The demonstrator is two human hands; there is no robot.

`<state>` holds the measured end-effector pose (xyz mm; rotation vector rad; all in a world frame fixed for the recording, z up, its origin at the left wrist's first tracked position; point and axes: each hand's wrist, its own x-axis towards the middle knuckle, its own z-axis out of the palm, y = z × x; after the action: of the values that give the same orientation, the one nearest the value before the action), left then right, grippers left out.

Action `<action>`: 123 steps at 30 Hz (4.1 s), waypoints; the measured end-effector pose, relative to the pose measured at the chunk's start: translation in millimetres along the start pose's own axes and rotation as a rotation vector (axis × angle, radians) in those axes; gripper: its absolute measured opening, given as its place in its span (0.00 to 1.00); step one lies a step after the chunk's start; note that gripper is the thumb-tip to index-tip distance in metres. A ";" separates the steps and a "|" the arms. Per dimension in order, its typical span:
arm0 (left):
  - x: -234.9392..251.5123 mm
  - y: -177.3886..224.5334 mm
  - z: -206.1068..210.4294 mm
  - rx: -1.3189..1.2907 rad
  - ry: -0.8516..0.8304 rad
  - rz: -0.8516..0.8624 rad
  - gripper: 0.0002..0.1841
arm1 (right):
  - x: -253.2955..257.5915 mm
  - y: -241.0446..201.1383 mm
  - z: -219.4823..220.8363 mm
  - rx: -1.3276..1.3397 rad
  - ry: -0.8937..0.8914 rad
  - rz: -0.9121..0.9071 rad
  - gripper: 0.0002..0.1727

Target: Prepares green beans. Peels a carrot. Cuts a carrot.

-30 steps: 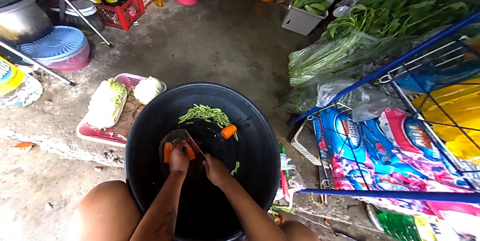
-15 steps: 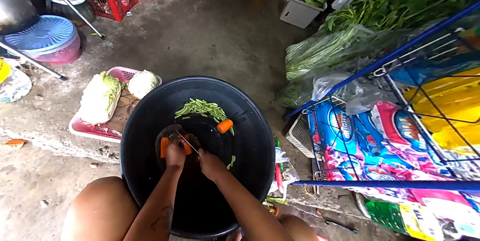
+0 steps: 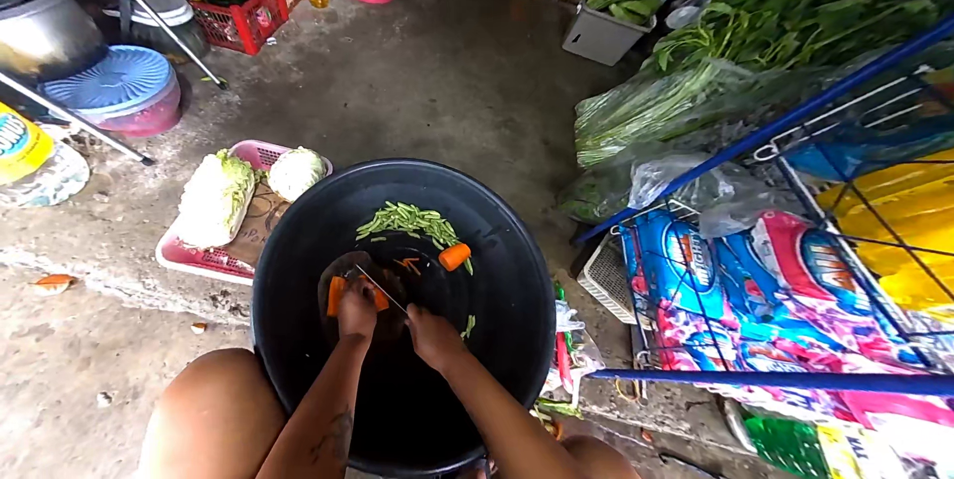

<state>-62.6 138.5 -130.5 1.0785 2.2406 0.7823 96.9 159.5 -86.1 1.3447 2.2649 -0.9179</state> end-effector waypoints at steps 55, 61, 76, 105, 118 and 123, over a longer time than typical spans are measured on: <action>-4.3 -3.7 1.7 0.013 -0.014 -0.065 0.10 | 19.5 -17.4 14.6 0.101 0.028 0.014 0.25; -4.7 -2.3 -1.6 0.048 -0.033 -0.046 0.11 | 26.8 -27.8 12.1 0.096 0.064 0.043 0.26; -3.9 0.2 -8.5 0.035 -0.075 -0.067 0.11 | 11.0 -18.4 9.4 0.088 0.037 -0.010 0.24; -3.6 -5.1 -5.9 0.013 -0.093 -0.100 0.12 | 4.5 -19.1 8.3 0.035 0.054 -0.039 0.24; -0.7 -3.5 -5.8 0.052 -0.117 -0.093 0.13 | 34.0 2.3 4.7 0.227 -0.033 -0.099 0.27; -2.6 -4.4 -6.3 0.030 -0.102 -0.104 0.12 | 18.2 -21.3 13.3 0.121 0.039 0.003 0.25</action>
<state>-67.7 132.4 -128.6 0.9847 2.2094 0.6379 69.0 154.9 -98.9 1.4281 2.2675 -1.0518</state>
